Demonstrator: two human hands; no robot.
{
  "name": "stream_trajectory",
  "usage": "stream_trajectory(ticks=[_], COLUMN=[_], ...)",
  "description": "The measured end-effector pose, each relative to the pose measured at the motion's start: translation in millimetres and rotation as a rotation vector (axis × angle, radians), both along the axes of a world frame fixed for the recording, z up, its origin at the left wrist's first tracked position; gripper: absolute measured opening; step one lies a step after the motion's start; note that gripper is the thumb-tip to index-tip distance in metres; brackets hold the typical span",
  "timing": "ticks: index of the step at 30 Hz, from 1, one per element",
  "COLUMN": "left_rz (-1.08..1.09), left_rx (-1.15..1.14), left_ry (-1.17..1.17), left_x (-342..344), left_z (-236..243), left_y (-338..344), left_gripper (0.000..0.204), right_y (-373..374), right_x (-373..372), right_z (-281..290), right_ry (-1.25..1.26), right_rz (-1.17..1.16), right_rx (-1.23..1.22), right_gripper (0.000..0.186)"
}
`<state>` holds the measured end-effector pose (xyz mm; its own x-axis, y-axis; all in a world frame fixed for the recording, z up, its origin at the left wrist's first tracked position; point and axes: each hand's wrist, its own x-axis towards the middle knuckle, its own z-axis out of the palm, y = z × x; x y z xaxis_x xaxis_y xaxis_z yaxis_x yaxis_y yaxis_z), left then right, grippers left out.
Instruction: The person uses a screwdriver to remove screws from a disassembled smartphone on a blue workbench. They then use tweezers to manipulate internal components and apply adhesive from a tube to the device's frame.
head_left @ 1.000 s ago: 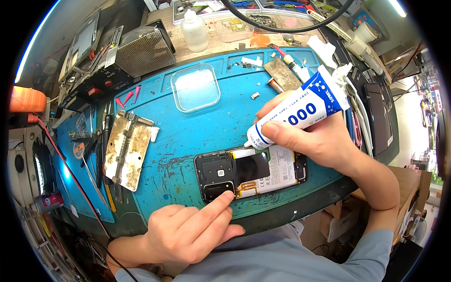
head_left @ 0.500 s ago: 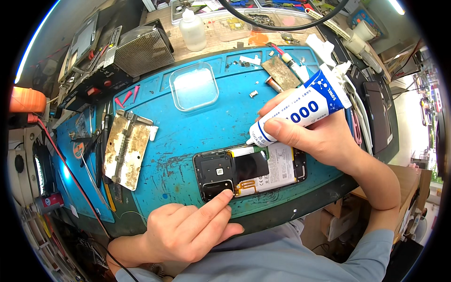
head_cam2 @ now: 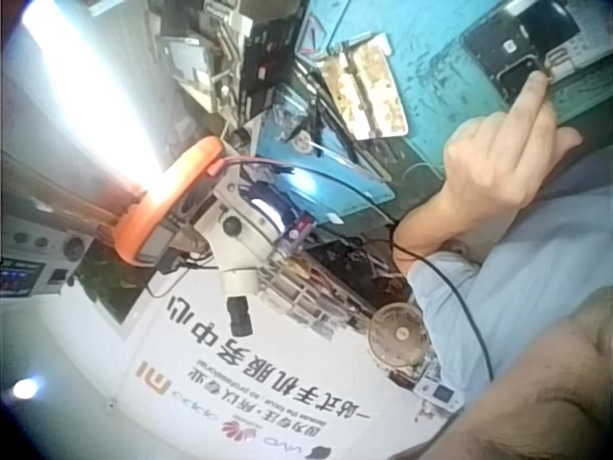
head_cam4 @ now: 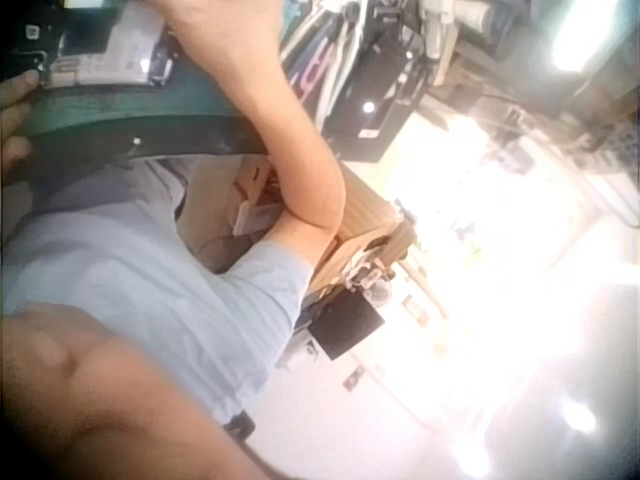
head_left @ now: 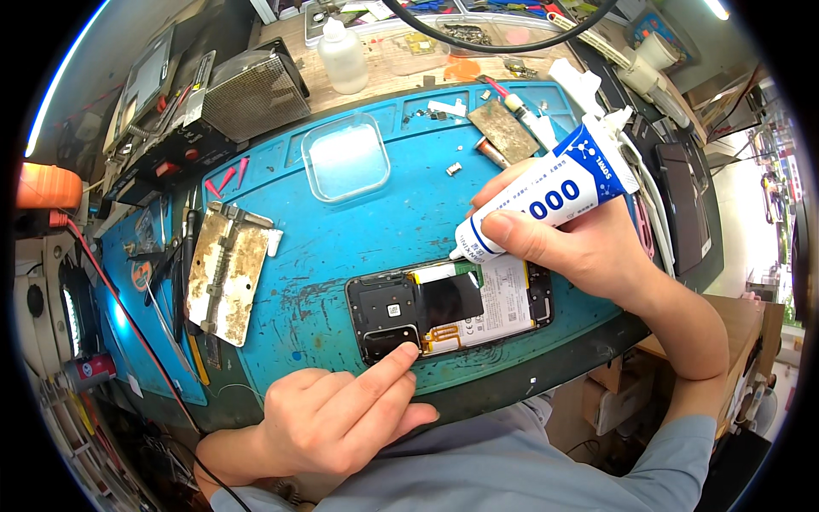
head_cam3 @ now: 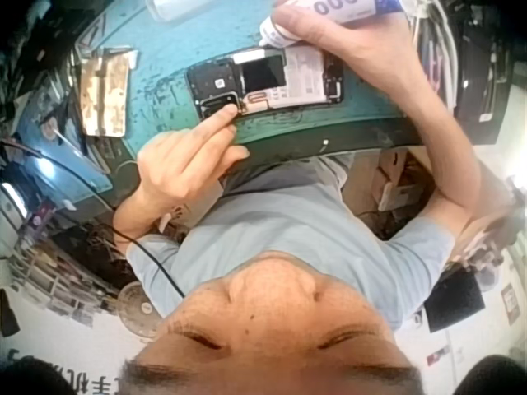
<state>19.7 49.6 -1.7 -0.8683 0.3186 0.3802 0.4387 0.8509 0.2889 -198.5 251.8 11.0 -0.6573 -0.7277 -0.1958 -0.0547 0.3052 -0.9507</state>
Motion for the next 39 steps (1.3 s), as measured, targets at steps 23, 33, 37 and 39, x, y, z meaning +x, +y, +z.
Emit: stream_trajectory(ticks=[23, 33, 37, 39], left_rz=[-0.008, 0.002, 0.000, 0.003], left_rx=[-0.012, -0.020, -0.025, -0.026], left_ry=[-0.017, -0.023, -0.028, -0.026], left_x=[-0.6, -0.4, -1.8, -1.3], left_z=[2.4, 2.9, 4.4, 3.8], left_y=[-0.5, 0.5, 0.2, 0.1], left_gripper=[0.029, 0.028, 0.028, 0.028], right_y=[7.4, 13.2, 15.5, 17.7], right_x=[-2.4, -5.4, -6.0, -6.5], right_z=[-2.2, 2.6, 5.6, 3.7], right_ry=[0.027, 0.060, 0.043, 0.049], right_rz=[-0.040, -0.020, -0.025, -0.023], right_rx=[-0.058, 0.014, 0.001, -0.006], right_gripper=[0.023, 0.020, 0.022, 0.023])
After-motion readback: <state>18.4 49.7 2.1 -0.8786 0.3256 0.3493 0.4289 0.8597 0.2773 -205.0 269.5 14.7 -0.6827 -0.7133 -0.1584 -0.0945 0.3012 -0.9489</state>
